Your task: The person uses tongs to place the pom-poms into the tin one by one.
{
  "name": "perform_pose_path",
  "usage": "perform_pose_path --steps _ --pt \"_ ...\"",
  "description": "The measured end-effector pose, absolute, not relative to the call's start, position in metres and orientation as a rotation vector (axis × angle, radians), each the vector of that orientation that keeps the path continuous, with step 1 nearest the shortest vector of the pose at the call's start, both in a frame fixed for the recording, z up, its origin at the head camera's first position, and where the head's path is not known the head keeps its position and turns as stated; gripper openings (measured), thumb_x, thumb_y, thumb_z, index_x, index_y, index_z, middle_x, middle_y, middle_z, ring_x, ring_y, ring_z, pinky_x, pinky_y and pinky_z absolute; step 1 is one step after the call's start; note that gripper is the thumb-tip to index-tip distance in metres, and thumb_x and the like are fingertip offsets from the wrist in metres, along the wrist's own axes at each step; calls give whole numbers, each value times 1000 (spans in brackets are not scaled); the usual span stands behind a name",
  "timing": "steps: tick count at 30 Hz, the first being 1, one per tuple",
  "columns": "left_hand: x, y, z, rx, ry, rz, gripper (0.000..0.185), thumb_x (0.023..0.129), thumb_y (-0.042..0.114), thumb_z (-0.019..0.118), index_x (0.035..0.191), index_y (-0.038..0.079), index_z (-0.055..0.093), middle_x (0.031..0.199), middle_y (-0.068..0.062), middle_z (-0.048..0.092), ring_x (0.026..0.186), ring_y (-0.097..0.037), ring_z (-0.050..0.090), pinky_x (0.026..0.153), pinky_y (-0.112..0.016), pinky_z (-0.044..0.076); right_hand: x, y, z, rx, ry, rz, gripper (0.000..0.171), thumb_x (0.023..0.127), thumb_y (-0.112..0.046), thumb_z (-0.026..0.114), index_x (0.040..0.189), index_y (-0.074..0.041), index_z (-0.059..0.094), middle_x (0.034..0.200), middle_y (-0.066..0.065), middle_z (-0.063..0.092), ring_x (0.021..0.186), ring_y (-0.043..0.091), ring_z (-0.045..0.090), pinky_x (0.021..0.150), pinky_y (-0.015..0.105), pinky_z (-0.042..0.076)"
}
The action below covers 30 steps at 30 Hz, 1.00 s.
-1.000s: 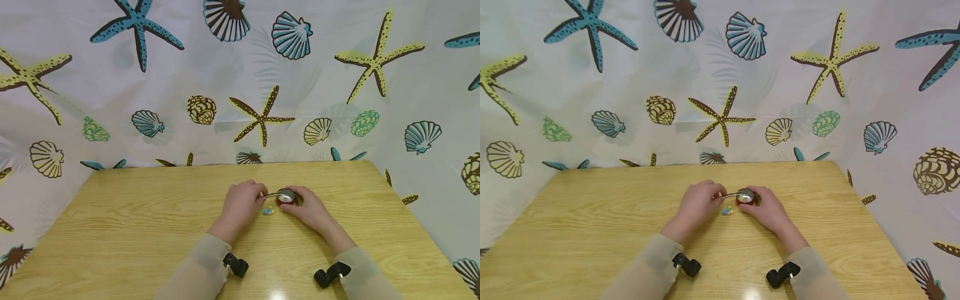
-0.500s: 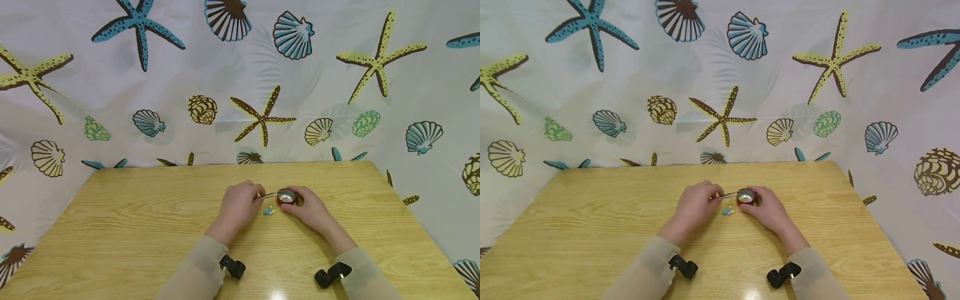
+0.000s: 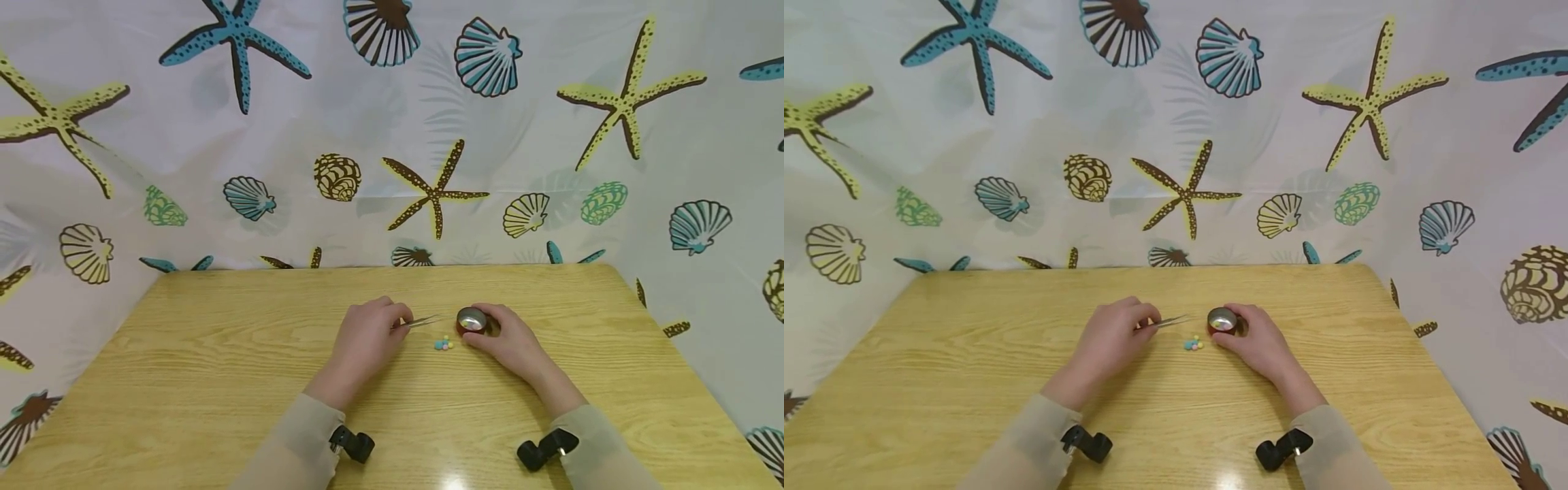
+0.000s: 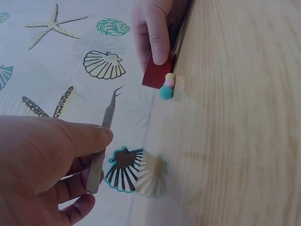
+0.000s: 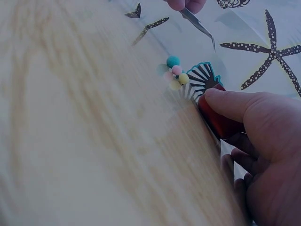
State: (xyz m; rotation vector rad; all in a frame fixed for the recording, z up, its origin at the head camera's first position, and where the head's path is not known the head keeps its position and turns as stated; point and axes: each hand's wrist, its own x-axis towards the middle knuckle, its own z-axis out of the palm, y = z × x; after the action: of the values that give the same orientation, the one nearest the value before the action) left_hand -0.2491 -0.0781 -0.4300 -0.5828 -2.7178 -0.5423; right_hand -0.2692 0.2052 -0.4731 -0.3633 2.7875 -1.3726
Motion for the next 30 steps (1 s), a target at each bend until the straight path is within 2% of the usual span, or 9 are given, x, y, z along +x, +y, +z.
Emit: perform_pose_path --steps 10,30 --pt "-243 -90 -434 -618 -2766 -520 10 99 18 86 108 21 84 90 8 69 80 -14 62 84 -46 50 -270 207 -476 -373 2802 -1364 65 103 -31 83 157 -5 59 149 18 62 145 41 54 122 62 37" --pt "-244 -91 -451 -692 -2839 -479 9 100 17 85 108 22 83 89 8 66 77 -13 59 84 -47 50 -271 207 -477 -381 2785 -1387 65 102 -30 84 157 -5 59 154 20 59 147 42 52 123 62 36"
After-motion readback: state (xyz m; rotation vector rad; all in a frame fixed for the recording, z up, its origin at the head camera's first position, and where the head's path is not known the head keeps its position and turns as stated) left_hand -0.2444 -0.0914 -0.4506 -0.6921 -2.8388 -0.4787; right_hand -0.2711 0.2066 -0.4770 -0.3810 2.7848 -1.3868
